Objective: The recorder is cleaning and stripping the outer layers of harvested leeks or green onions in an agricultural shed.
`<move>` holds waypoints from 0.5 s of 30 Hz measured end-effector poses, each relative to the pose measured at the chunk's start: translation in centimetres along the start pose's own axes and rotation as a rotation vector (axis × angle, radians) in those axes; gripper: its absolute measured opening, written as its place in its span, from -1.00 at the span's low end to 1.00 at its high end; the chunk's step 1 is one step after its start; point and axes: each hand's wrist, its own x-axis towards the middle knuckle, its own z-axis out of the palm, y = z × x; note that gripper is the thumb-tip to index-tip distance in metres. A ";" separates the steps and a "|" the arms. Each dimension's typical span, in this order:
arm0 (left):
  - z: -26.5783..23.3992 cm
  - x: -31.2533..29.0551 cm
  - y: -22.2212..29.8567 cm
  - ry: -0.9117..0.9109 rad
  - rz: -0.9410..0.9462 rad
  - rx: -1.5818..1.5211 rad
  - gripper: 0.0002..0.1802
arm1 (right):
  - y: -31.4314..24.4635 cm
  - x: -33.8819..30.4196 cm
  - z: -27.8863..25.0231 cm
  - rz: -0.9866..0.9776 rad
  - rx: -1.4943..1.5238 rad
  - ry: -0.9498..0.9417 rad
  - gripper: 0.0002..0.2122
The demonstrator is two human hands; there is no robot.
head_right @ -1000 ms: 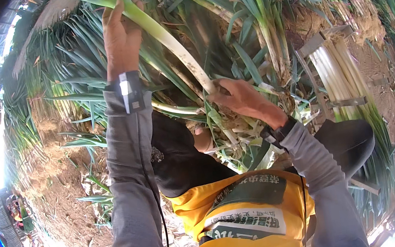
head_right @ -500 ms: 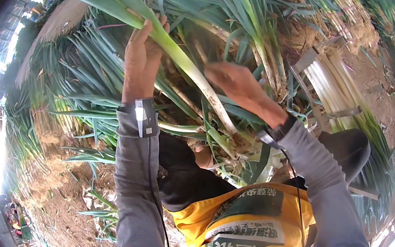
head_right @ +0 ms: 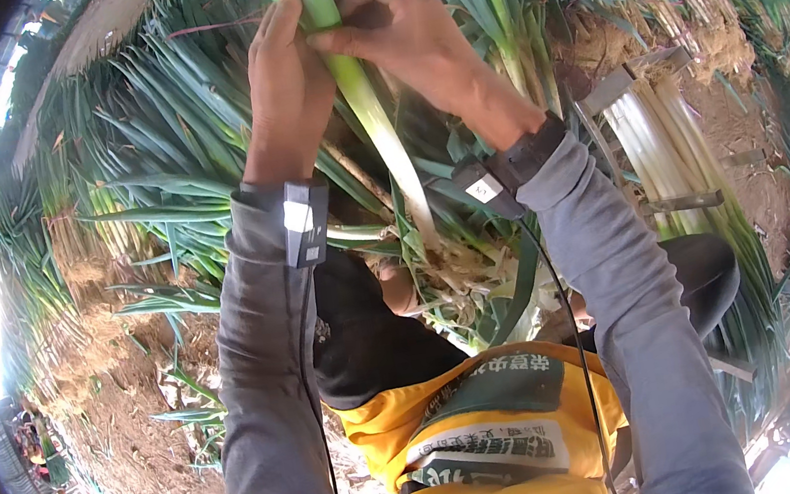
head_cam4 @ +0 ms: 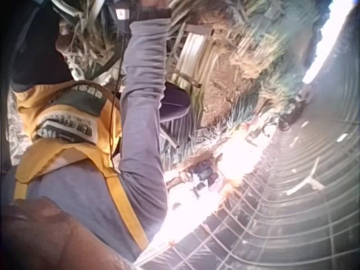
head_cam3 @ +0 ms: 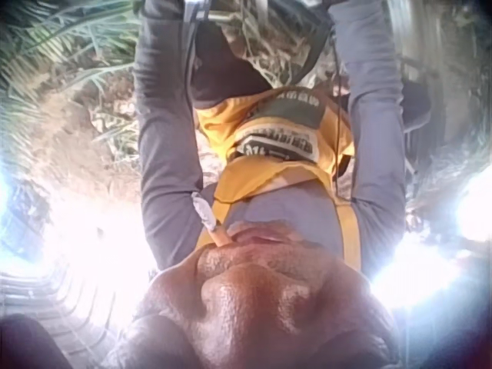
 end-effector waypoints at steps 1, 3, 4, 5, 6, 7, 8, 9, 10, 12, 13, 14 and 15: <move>0.2 -0.1 0.1 0.004 0.020 0.032 -0.56 | -0.3 0.1 -0.2 -0.038 -0.057 -0.022 -0.60; -0.2 -0.2 0.2 -0.088 -0.015 -0.106 -0.73 | -0.6 0.1 -0.1 -0.050 -0.163 -0.006 -0.62; -0.8 0.0 -0.2 -0.087 -0.018 -0.108 -0.73 | -0.8 -0.2 0.0 -0.046 -0.164 -0.004 -0.62; -1.9 0.5 -1.0 -0.024 0.036 0.005 -0.69 | -1.1 -0.5 0.3 -0.027 -0.217 -0.020 -0.64; -2.2 0.7 -1.4 0.036 0.082 0.116 -0.62 | -1.2 -0.8 0.4 -0.005 -0.273 -0.030 -0.67; -2.4 0.9 -1.9 0.040 0.079 0.115 -0.62 | -1.3 -1.1 0.5 0.000 -0.273 -0.032 -0.67; -2.0 1.2 -2.1 0.056 0.091 0.093 -0.59 | -1.5 -1.3 0.4 -0.013 -0.307 0.003 -0.69; -1.6 1.3 -2.2 0.073 0.105 0.073 -0.55 | -1.7 -1.5 0.3 -0.027 -0.340 0.038 -0.71; -1.6 1.2 -1.9 0.069 0.100 0.072 -0.55 | -1.6 -1.5 0.2 -0.024 -0.342 0.043 -0.71; -1.2 1.1 -0.7 -0.174 -0.075 -0.103 -0.73 | -1.0 -0.9 -1.1 -0.010 -0.356 0.102 -0.73; -0.6 0.7 -0.2 -0.205 -0.103 -0.080 -0.68 | -0.4 -0.4 -1.8 -0.090 -0.360 0.117 -0.73; -0.4 0.1 0.1 -0.206 -0.104 -0.081 -0.68 | -0.6 -0.5 -2.1 -0.089 -0.361 0.118 -0.73; -0.1 -0.3 0.3 -0.182 -0.090 -0.063 -0.63 | -0.8 -0.5 -2.5 -0.034 -0.375 0.075 -0.76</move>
